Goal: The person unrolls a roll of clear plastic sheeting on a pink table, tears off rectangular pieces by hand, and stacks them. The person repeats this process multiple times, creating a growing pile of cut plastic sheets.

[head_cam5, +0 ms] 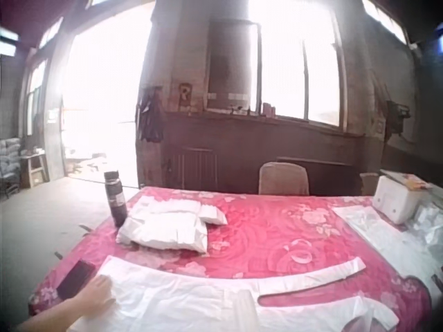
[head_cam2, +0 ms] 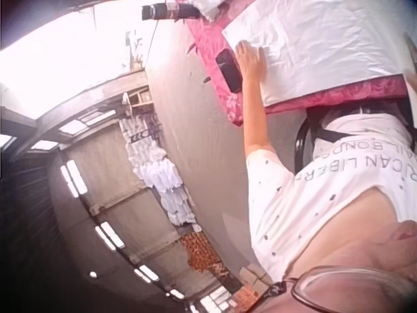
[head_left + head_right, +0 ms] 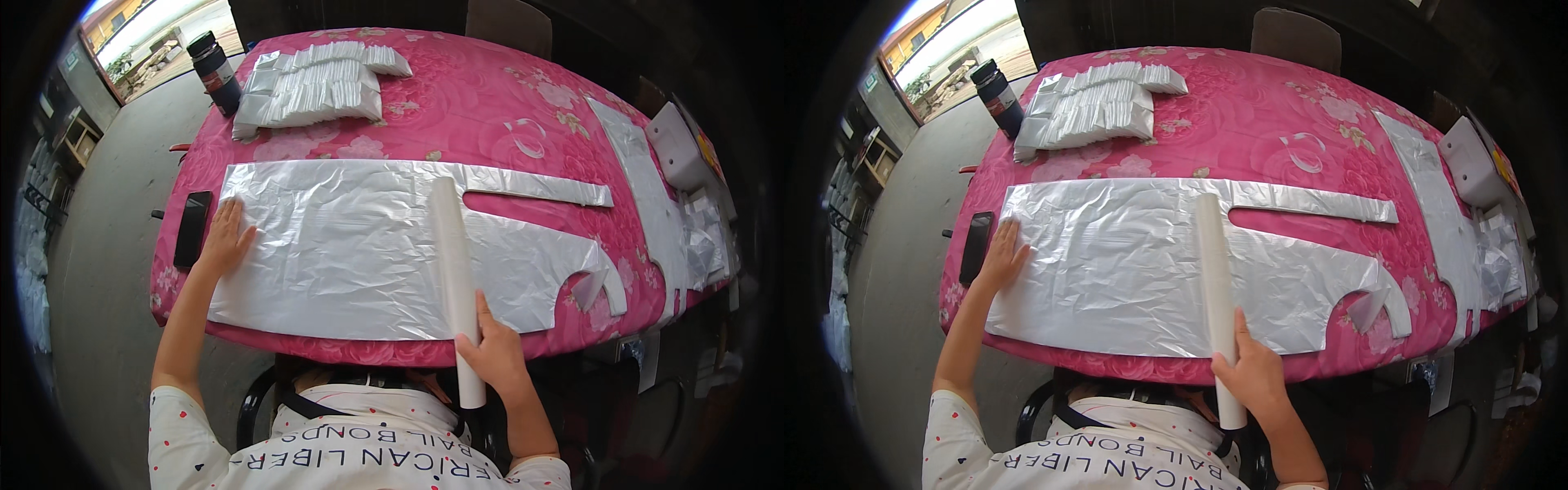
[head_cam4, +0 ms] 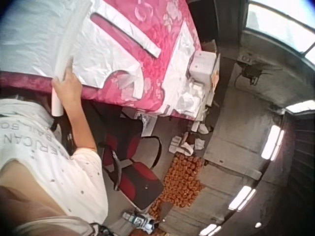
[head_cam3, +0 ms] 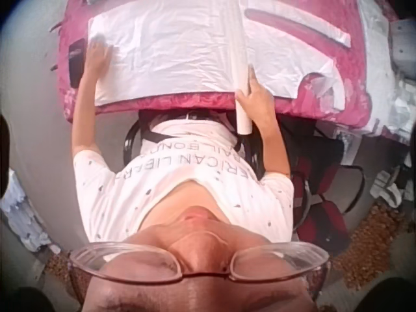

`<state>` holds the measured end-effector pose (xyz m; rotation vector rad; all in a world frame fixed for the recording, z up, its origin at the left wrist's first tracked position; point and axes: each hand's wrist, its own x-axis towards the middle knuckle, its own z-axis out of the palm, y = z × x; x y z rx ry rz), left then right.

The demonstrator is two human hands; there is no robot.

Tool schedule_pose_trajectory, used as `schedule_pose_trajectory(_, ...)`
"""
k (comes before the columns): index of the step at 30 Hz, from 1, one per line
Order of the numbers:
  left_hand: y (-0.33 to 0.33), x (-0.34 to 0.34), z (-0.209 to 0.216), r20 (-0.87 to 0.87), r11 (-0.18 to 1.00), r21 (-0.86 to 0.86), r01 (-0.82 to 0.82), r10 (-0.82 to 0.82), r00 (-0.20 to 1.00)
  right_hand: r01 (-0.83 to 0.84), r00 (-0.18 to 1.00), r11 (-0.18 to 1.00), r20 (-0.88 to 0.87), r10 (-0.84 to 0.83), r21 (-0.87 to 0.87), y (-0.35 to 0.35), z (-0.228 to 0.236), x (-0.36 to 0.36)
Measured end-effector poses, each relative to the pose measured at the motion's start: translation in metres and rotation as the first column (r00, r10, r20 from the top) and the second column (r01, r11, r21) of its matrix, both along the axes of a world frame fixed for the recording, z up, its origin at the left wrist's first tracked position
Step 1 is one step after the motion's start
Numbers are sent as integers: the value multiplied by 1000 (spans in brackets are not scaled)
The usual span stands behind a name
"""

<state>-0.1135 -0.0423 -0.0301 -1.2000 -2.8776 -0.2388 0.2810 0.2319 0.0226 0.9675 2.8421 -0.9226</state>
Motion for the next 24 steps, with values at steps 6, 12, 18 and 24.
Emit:
schedule_pose_trajectory(6, 4, -33, -12, -1, 980, 7, -200, 200, 980, 328, 939, 939, 76, -336, 105, 56, 5, 44)
schedule_pose_trajectory(12, 24, -21, -7, -95, 981, 176, -82, 100, 990, 609, 755, 708, 11, -655, 358, 137, -8, 95)
schedule_pose_trajectory(18, 87, 100, 39, 46, 869, 370, 330, -372, 927, 478, 807, 862, -302, -507, -171, 99, -8, 71)
schedule_pose_trajectory(24, 146, 203, 23, 210, 686, 547, 479, -667, 715, -59, 961, 947, -274, -32, -317, -2, -11, -18)
